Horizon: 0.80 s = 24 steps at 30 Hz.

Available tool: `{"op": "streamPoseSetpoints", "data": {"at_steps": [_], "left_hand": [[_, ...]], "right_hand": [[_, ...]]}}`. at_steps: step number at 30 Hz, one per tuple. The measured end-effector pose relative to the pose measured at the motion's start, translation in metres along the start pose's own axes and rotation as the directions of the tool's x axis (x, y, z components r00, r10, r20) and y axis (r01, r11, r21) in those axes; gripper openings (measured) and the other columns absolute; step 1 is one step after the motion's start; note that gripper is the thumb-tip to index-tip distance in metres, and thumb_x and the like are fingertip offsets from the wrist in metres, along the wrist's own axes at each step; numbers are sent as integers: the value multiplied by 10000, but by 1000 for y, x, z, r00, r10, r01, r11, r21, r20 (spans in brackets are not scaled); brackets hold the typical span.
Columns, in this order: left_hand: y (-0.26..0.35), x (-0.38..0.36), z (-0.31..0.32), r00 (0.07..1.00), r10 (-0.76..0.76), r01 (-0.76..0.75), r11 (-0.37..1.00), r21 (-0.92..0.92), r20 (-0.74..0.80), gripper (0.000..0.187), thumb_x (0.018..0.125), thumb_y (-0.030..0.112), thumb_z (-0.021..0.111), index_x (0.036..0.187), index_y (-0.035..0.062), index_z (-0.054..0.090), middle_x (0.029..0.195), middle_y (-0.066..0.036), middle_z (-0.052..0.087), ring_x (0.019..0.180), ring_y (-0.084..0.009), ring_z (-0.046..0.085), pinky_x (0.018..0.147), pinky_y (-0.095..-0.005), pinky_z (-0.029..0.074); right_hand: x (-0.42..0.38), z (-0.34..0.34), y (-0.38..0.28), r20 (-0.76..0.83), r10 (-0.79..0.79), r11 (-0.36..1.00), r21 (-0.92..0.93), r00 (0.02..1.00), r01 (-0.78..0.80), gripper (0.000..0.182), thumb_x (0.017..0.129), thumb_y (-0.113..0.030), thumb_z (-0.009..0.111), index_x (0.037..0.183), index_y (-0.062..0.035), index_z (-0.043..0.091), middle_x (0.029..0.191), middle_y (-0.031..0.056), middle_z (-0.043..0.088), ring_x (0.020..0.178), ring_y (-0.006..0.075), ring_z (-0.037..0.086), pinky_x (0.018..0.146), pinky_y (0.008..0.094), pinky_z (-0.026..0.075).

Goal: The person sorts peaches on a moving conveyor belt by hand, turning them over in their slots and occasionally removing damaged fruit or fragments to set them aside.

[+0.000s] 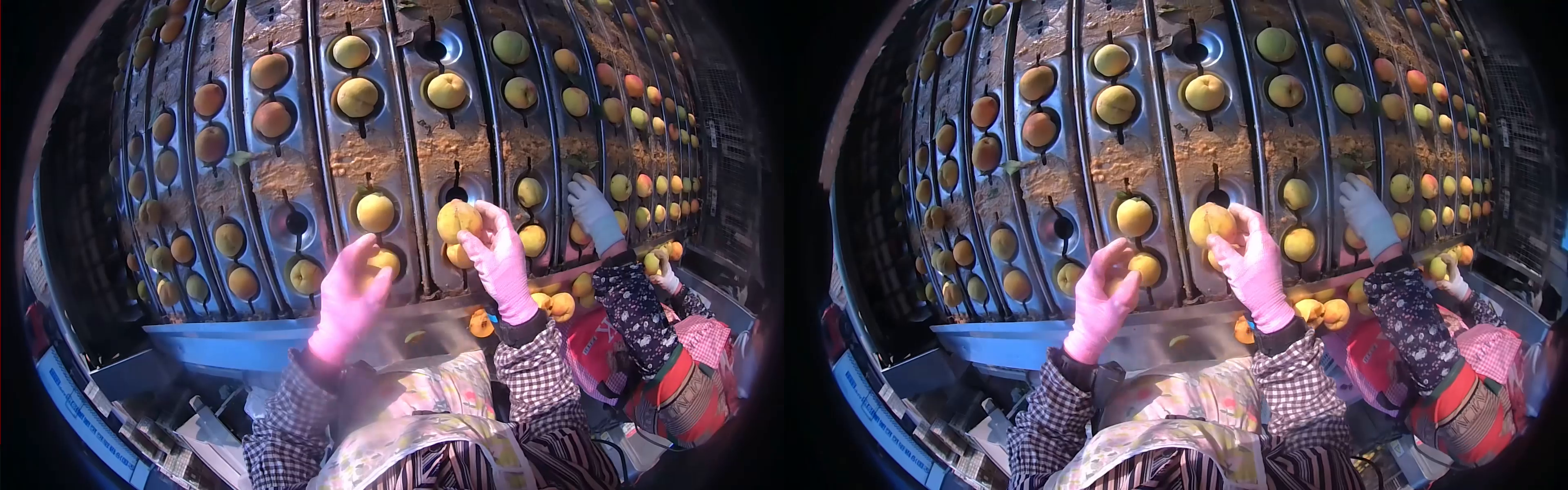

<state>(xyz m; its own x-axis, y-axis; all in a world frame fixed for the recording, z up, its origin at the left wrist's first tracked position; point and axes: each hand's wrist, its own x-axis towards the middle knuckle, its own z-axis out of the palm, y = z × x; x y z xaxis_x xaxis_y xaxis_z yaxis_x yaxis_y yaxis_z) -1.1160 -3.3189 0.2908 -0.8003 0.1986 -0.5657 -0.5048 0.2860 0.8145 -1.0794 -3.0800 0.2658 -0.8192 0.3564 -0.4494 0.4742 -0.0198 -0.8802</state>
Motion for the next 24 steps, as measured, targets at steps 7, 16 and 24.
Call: {"op": "streamPoseSetpoints", "data": {"at_steps": [7, 16, 24], "left_hand": [[-4, 12, -82, 989, -137, 105, 923, -369, -63, 468, 989, 258, 642, 1390, 37, 544, 1253, -90, 610, 1095, -186, 623, 898, -328, 542], [-23, 2, -103, 981, -173, 185, 666, -723, 91, 488, 1009, 296, 608, 1409, 28, 528, 1285, -133, 608, 1139, -253, 636, 953, -421, 545], [-28, 5, -110, 975, -172, 208, 506, -837, 138, 496, 1028, 329, 558, 1413, 21, 520, 1322, -142, 606, 1218, -287, 608, 1047, -483, 497]], "right_hand": [[42, 2, 8, 42, -211, 678, -714, 977, 177, 495, 905, -233, 712, 1336, -35, 569, 1262, 190, 590, 1143, 366, 609, 982, 419, 504], [39, 12, -5, 150, -296, 393, -881, 943, 263, 609, 806, -272, 773, 1354, -99, 572, 1326, 121, 566, 1225, 333, 541, 1011, 470, 468], [28, 16, 2, 94, -472, 394, -867, 877, 305, 649, 801, -314, 803, 1348, -56, 567, 1367, 138, 571, 1244, 323, 545, 1063, 498, 407]]}}
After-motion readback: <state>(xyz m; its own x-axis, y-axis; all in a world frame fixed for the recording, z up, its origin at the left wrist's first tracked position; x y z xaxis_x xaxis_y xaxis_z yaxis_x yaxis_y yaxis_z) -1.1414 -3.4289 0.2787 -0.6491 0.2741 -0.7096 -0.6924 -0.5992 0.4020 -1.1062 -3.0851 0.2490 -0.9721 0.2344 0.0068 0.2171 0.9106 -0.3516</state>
